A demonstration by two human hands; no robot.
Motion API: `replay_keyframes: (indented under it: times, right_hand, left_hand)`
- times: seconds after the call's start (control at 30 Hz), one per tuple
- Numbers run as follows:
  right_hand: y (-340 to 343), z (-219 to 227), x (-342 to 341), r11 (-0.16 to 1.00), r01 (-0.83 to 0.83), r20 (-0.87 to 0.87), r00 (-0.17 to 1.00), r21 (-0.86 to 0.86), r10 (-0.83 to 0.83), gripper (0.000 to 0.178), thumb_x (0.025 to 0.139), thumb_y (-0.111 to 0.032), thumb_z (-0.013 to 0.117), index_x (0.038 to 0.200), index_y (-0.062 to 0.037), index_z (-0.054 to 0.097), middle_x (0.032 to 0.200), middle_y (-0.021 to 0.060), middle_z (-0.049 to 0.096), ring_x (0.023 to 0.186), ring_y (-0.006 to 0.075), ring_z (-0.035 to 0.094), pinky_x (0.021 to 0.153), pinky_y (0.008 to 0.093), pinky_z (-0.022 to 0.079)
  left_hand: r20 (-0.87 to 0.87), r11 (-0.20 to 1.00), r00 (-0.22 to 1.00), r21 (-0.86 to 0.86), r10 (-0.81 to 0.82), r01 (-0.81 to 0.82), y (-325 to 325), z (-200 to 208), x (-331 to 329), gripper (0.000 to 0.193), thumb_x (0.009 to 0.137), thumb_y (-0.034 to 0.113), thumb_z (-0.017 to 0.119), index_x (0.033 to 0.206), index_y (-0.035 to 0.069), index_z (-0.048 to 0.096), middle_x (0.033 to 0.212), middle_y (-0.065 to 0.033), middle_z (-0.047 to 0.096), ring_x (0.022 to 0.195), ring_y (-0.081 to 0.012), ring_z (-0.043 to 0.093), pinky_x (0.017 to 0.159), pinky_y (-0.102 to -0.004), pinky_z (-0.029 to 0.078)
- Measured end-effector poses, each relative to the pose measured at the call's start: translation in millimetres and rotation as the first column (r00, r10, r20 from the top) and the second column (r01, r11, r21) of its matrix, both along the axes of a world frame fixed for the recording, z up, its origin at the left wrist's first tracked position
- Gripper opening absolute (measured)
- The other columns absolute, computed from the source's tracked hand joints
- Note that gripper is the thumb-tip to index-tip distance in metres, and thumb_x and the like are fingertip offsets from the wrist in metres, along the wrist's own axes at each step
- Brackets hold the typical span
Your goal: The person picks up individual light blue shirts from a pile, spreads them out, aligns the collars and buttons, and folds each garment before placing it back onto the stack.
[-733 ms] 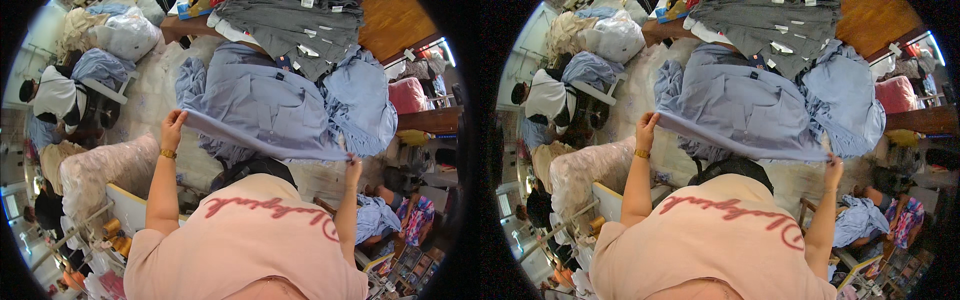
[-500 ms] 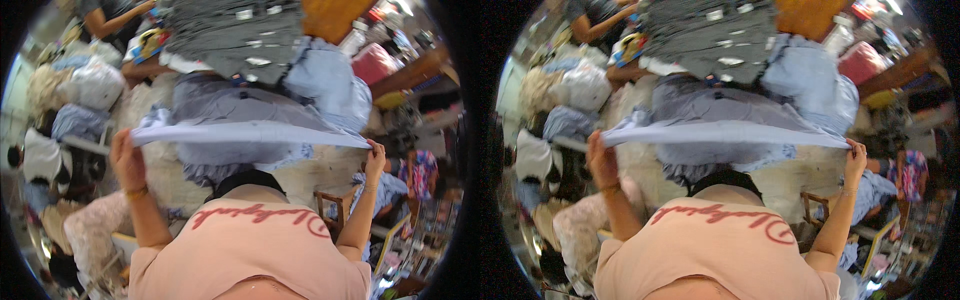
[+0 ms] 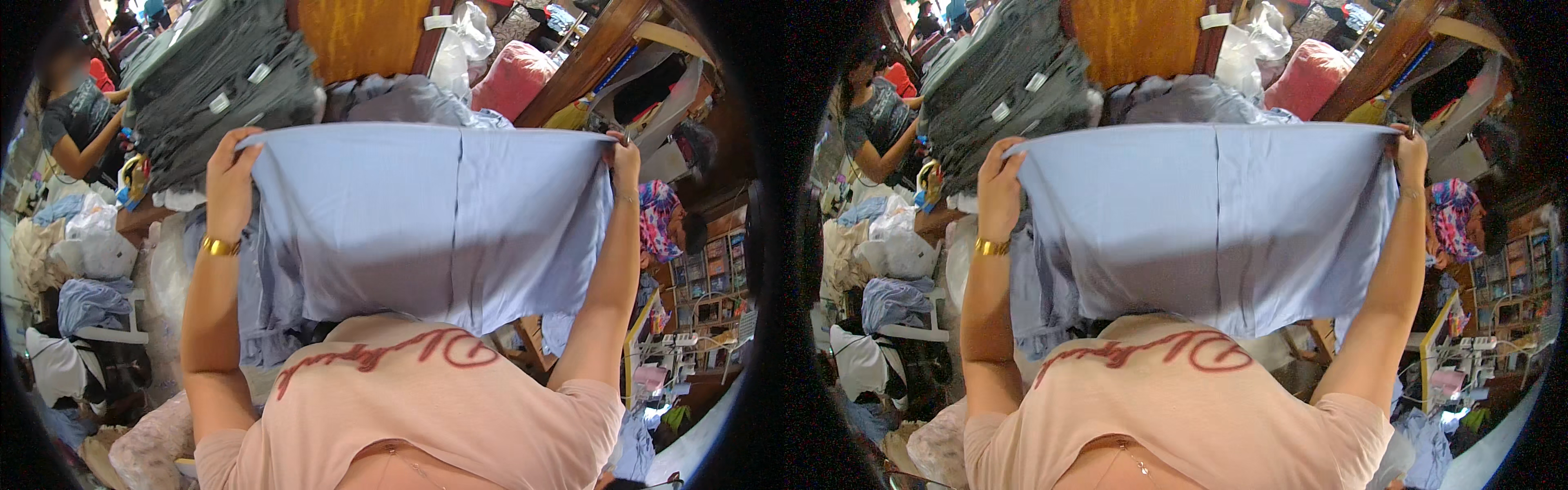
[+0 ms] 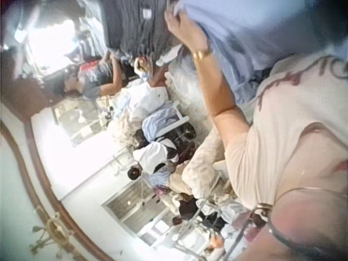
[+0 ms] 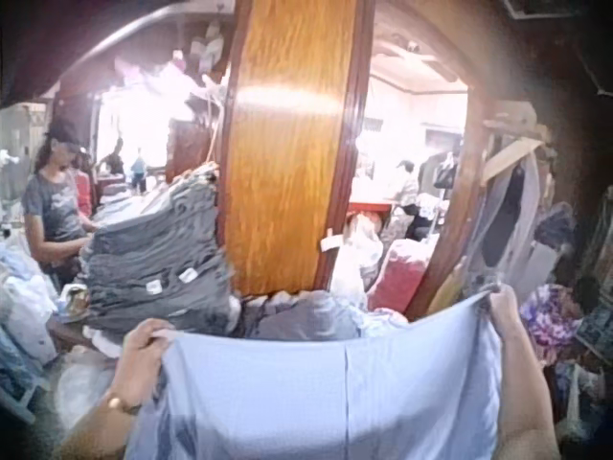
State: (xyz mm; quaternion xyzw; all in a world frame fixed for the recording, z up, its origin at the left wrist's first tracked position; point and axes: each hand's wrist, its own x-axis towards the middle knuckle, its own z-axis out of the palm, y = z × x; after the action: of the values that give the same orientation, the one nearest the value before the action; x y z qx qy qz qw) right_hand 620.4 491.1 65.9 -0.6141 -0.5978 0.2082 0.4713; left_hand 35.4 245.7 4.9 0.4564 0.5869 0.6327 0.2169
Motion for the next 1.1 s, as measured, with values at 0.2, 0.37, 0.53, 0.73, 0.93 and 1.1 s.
replay_keyframes:
  times: [0.2,0.37,0.53,0.73,0.93,1.1]
  right_hand:
    - [123,49,30,0.922,0.075,-0.557,0.815,0.380,0.163,0.022,0.079,-0.002,0.042,0.093,-0.0010,0.059,0.080,0.0093,0.059,0.069,0.0187,0.058,0.061,0.0271,0.049]
    - [204,10,85,0.941,0.088,-0.493,0.865,0.327,0.090,0.018,0.082,-0.008,0.045,0.091,0.0043,0.055,0.083,0.0135,0.060,0.072,0.0235,0.061,0.069,0.0325,0.050]
    - [250,-140,130,0.978,-0.022,-0.443,0.889,0.209,0.114,0.017,0.082,-0.010,0.046,0.085,0.0019,0.057,0.082,0.0113,0.059,0.074,0.0212,0.058,0.065,0.0309,0.048]
    - [215,-345,120,0.971,0.134,-0.273,0.944,-0.200,-0.187,0.014,0.072,-0.006,0.050,0.073,-0.0050,0.064,0.065,0.0038,0.058,0.059,0.0135,0.054,0.053,0.0257,0.043]
    - [149,-370,-2,0.989,-0.002,0.209,0.977,-0.148,0.033,0.029,0.068,0.001,0.045,0.088,-0.0103,0.063,0.102,0.0113,0.058,0.095,0.0276,0.054,0.081,0.0329,0.042]
    - [96,-299,-110,0.838,-0.507,0.478,0.797,0.199,0.369,0.030,0.072,0.010,0.048,0.092,-0.0072,0.060,0.114,0.0078,0.052,0.099,0.0285,0.050,0.081,0.0329,0.040]
  left_hand:
    - [-0.300,0.875,0.932,0.482,0.205,-0.038,135,101,53,0.028,0.076,0.012,0.055,0.102,0.002,0.055,0.092,-0.0076,0.058,0.088,-0.0134,0.052,0.078,-0.0260,0.041]
    - [-0.124,0.756,0.958,0.592,-0.257,0.279,183,145,93,0.014,0.079,0.014,0.056,0.087,0.004,0.059,0.082,0.0003,0.059,0.075,-0.0084,0.054,0.069,-0.0228,0.043]
    - [-0.577,0.954,0.779,-0.002,-0.247,0.301,202,64,111,0.020,0.073,0.010,0.062,0.093,0.006,0.063,0.080,-0.0024,0.061,0.074,-0.0102,0.054,0.067,-0.0254,0.042]
    - [-0.358,0.699,0.643,-0.586,-0.677,0.410,213,-117,136,0.019,0.074,0.012,0.061,0.094,0.010,0.062,0.075,-0.0078,0.053,0.071,-0.0228,0.053,0.066,-0.0318,0.042]
    - [-0.574,0.706,0.613,-0.707,-0.543,-0.037,226,-129,166,0.047,0.073,0.032,0.064,0.115,0.015,0.051,0.110,-0.0123,0.050,0.095,-0.0266,0.049,0.081,-0.0392,0.037]
    - [-0.967,0.907,0.246,-0.166,-0.072,-0.386,266,-120,160,0.055,0.073,0.033,0.062,0.123,0.021,0.043,0.127,-0.0129,0.037,0.114,-0.0303,0.034,0.090,-0.0518,0.026]
